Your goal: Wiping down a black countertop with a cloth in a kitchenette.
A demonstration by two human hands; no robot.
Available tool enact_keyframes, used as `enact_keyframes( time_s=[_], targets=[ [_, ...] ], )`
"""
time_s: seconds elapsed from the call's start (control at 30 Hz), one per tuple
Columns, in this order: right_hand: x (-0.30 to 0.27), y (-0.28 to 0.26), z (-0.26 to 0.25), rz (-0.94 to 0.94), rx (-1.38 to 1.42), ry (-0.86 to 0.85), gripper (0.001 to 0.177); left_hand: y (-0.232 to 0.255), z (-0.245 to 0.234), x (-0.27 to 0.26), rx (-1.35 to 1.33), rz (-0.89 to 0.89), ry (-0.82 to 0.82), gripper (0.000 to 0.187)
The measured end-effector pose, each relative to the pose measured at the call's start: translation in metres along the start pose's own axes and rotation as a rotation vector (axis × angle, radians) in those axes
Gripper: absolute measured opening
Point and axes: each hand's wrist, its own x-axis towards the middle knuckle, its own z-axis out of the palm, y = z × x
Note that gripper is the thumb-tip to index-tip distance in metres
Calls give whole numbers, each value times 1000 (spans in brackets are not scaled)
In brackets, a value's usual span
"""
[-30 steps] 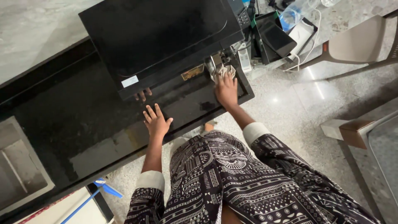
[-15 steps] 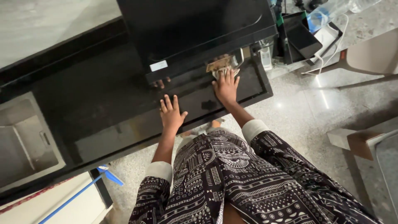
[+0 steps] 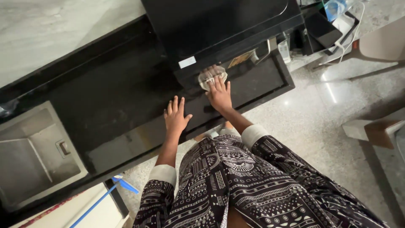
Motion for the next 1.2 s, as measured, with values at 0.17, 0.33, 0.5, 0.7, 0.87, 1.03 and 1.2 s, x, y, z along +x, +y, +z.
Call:
enact_keyframes(
  time_s=[0.17,0.33,0.5,0.7,0.87,1.03,1.2],
  targets=[
    [-14,-47,19,-361,-158,-24,61,-14,30,17,20,38,73,88],
    [-15,-12,16,-484,-161,-53,55,-18,24,12,29,94,88,83],
    [-27,63,-32,91,-339,75,57,-23,30,14,31,104,82,90],
    [-26,84,13,271,-268,106,64,-21,26,10,49,114,105,91],
    [-47,29,-20,-154,-256,-30,63,-24,34,15,59,114,110,91],
    [-27,78,-26,34,-332,-7,60,-25,40,18,42,106,118,92],
    [-14,57,-22,603,-160,61,66,-25,38,15,40,114,139,92]
  ],
)
